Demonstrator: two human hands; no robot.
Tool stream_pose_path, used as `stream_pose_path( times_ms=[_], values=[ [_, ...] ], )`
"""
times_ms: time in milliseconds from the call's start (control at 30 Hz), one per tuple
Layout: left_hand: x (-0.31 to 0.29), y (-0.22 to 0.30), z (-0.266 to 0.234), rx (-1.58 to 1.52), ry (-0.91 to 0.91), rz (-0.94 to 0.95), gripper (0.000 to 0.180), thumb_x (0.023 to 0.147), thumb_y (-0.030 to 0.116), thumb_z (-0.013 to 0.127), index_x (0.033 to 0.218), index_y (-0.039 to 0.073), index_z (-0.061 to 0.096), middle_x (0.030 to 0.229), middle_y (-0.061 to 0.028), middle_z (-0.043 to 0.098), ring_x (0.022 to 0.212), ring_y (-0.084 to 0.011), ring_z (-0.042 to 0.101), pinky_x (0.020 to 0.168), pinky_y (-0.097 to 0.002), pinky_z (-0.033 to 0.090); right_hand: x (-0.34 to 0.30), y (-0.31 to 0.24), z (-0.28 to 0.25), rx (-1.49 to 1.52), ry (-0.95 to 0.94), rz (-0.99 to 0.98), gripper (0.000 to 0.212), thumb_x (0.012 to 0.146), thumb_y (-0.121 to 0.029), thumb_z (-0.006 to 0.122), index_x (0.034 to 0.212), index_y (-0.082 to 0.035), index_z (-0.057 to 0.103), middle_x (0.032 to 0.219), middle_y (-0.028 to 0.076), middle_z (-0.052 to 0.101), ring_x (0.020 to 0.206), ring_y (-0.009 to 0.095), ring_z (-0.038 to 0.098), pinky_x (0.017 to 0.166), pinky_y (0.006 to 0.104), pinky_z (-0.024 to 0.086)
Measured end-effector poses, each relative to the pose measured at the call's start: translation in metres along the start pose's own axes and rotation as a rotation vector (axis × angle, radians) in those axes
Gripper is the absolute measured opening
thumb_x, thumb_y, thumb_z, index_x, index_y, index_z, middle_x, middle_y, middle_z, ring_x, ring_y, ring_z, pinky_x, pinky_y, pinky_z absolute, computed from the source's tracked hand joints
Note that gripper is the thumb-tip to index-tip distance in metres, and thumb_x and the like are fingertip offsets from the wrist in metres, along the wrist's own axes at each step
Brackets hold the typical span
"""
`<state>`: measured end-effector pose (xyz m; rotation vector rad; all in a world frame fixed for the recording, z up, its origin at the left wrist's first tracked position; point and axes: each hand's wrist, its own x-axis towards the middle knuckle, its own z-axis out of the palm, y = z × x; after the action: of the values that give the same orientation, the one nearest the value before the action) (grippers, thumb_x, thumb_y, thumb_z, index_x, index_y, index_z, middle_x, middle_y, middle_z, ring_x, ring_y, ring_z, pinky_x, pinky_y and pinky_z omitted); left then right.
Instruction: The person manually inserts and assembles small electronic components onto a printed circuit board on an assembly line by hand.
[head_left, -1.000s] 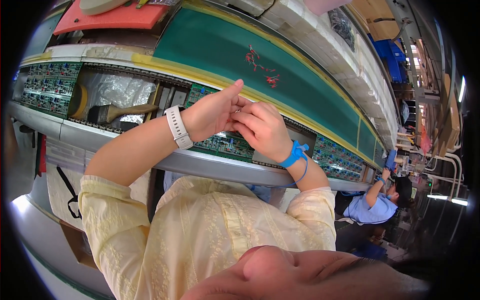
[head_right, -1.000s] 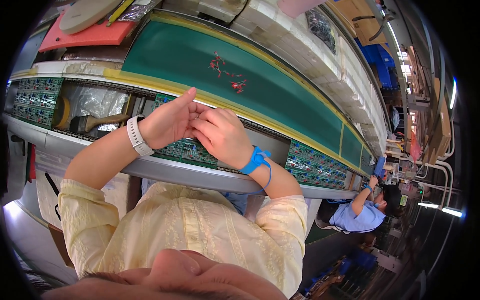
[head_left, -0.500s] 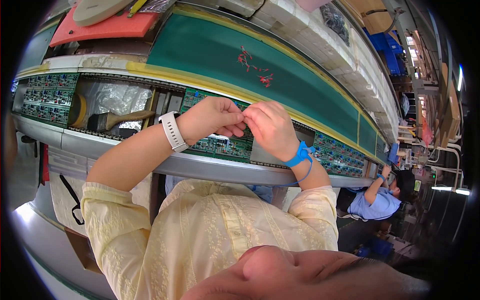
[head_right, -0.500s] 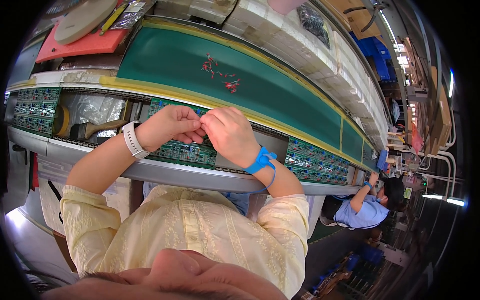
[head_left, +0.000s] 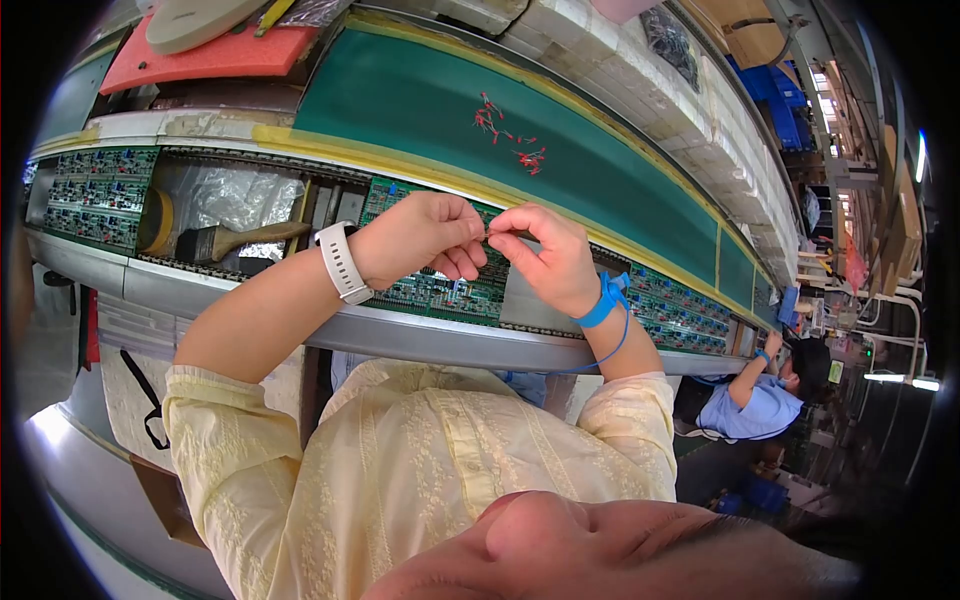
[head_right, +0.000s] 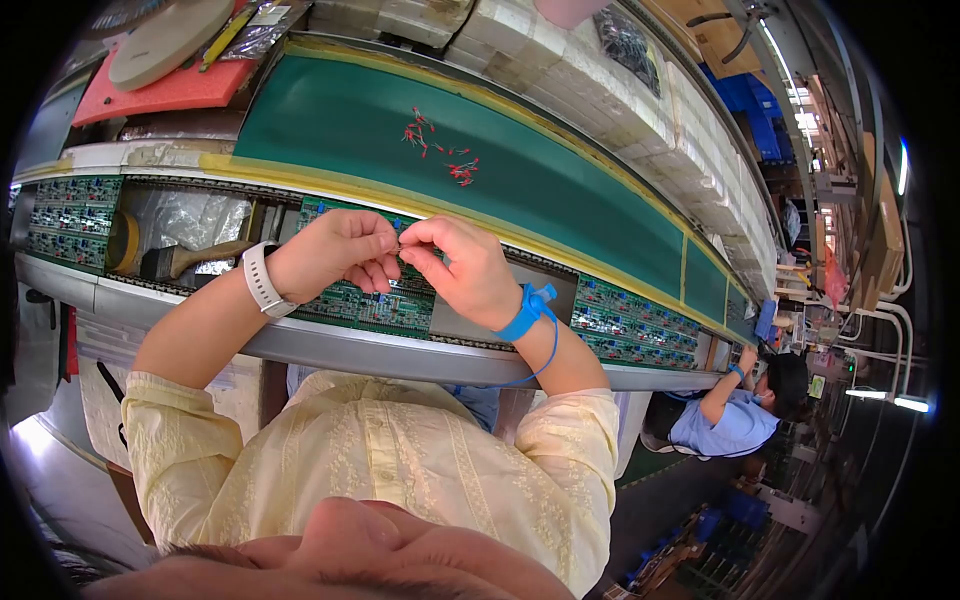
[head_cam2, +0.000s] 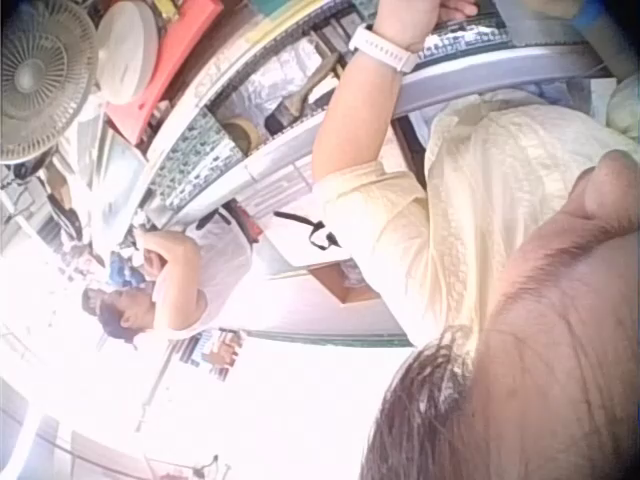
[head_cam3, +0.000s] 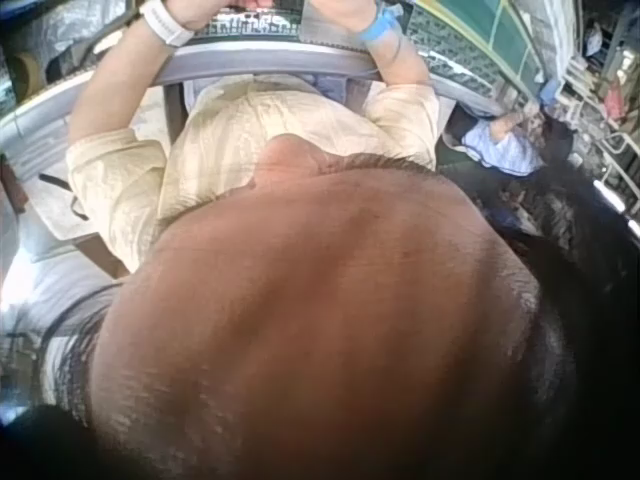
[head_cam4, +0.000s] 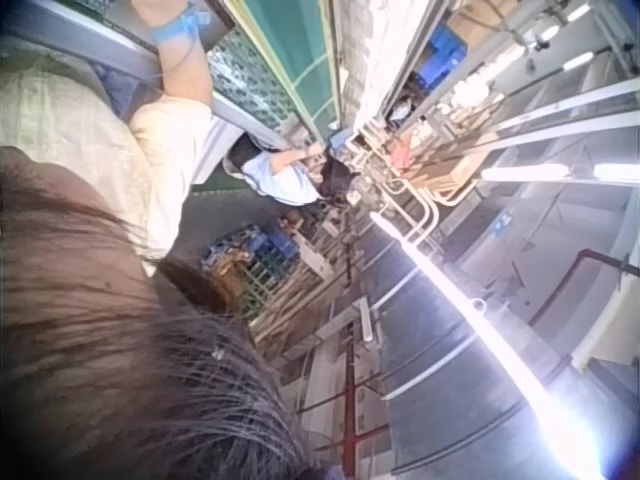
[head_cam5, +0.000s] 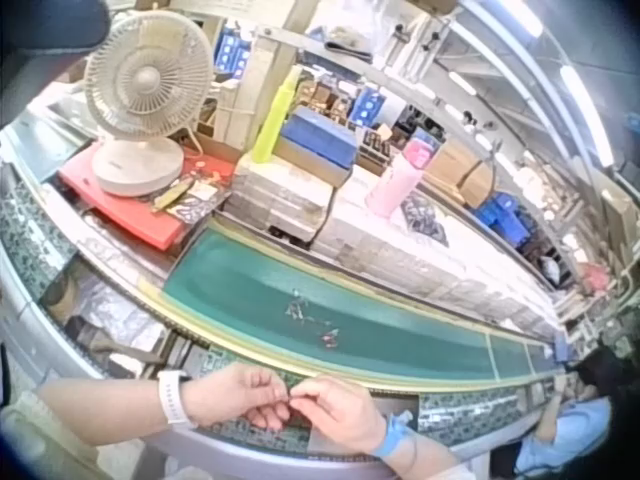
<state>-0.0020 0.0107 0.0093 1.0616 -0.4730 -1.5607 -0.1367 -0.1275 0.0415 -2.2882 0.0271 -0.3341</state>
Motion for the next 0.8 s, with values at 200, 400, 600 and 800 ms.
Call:
stream_pose_path(
  times_ms=[200,400,600,800],
  values=[
    [0.0,-0.002,0.0,-0.008,-0.008,0.032,0.016,0.09,0.015,0.047,0.089,0.0,0.053,0.076,-0.0062,0.06,0.062,-0.011,0.06,0.056,-0.0207,0.049,0.001,0.001,-0.001,0.07,-0.008,0.068,0.013,0.073,0.003,0.065,0.085,0.0,0.059,0.083,0.009,0.061,0.074,0.017,0.059,0.066,0.0263,0.049],
    [0.002,0.001,-0.002,0.025,0.093,0.105,0.017,0.09,0.016,0.047,0.091,0.001,0.052,0.078,-0.0071,0.06,0.065,-0.0118,0.059,0.059,-0.0217,0.049,0.001,-0.002,-0.004,0.135,0.052,0.093,0.011,0.074,0.0,0.065,0.085,-0.002,0.06,0.08,0.008,0.06,0.07,0.017,0.058,0.063,0.0256,0.046],
    [0.003,0.005,-0.007,-0.023,0.209,0.14,0.017,0.09,0.017,0.047,0.092,0.001,0.053,0.081,-0.0076,0.061,0.067,-0.0121,0.059,0.061,-0.0232,0.049,-0.008,-0.006,0.008,-0.159,-0.325,-0.153,0.007,0.071,-0.01,0.062,0.076,-0.008,0.056,0.076,0.006,0.051,0.07,0.025,0.053,0.06,0.0354,0.042],
    [0.004,0.005,-0.007,-0.021,0.23,0.108,0.015,0.09,0.015,0.048,0.093,0.001,0.054,0.082,-0.0072,0.061,0.067,-0.0112,0.058,0.06,-0.0229,0.048,-0.01,-0.004,0.021,-0.172,-0.382,-0.195,0.007,0.069,-0.008,0.062,0.071,-0.007,0.055,0.072,0.006,0.05,0.067,0.025,0.052,0.058,0.0367,0.042]
  ],
)
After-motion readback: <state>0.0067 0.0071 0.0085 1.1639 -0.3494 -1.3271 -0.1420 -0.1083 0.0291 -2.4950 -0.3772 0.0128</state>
